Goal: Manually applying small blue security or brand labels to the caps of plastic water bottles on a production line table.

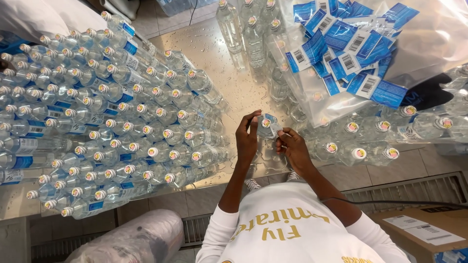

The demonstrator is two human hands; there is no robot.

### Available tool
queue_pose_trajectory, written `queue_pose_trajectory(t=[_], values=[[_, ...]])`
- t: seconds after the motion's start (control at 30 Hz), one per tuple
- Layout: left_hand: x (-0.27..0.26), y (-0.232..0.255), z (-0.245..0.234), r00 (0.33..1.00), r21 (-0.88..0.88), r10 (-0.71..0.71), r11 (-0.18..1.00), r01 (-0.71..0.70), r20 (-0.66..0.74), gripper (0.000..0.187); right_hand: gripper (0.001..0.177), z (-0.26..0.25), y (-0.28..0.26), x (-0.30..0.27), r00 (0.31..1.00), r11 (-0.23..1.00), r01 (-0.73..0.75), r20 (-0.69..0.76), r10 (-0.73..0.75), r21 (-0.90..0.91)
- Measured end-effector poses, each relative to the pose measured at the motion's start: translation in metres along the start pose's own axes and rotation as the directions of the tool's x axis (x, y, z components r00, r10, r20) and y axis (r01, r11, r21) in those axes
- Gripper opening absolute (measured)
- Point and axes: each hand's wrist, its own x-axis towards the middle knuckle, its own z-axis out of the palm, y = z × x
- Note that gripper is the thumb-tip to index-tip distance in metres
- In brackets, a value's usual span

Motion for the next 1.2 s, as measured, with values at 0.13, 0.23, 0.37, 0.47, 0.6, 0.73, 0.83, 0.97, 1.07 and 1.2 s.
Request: queue_pose_trajectory(t=[0.13,0.23,0.37,0.47,0.6,0.73,0.83,0.97,1.07,1.2], values=[[0.012,-0.013,0.002,1.0,0.116,-0.007,0.993,0.004,0.017,0.03,0.031,0.004,-0.01,-0.016,1.0,0.999,0.005,-0.008,-0.005,-0.045],[0.016,-0.009,0.002,0.997,0.178,0.056,0.982,-0.064,0.049,0.032,0.037,0.009,-0.016,-0.021,0.985,0.977,0.158,-0.053,-0.167,-0.141],[0.026,-0.019,-0.003,0.991,0.29,-0.041,0.957,0.002,0.129,0.037,0.036,0.03,-0.049,-0.019,0.768,0.564,0.529,0.074,-0.637,-0.635],[0.028,-0.008,-0.008,0.972,0.354,-0.118,0.934,0.039,0.203,0.043,0.023,0.04,-0.06,0.006,0.627,0.25,0.622,0.281,-0.727,-0.742],[0.024,0.032,-0.012,0.952,0.286,-0.123,0.958,0.04,0.281,0.047,0.02,0.033,-0.042,0.037,0.669,0.219,0.618,0.359,-0.651,-0.755],[0.018,0.01,-0.01,0.963,0.184,-0.113,0.981,0.069,0.243,0.045,0.016,0.018,-0.035,0.028,0.679,0.16,0.581,0.367,-0.636,-0.798],[0.011,-0.004,-0.006,0.966,0.128,-0.106,0.989,0.077,0.238,0.045,0.019,0.018,-0.036,0.014,0.714,0.184,0.538,0.328,-0.619,-0.823],[0.017,-0.021,-0.007,0.968,0.11,-0.096,0.991,0.072,0.232,0.047,0.013,0.027,-0.038,0.011,0.708,0.232,0.582,0.346,-0.616,-0.779],[0.018,-0.025,-0.008,0.975,0.092,-0.071,0.994,0.053,0.209,0.051,0.023,0.027,-0.033,0.012,0.748,0.311,0.562,0.311,-0.586,-0.766],[0.007,-0.01,-0.004,0.991,0.03,0.02,0.999,-0.024,0.133,0.048,0.042,0.033,-0.039,-0.004,0.821,0.389,0.485,0.256,-0.51,-0.783]])
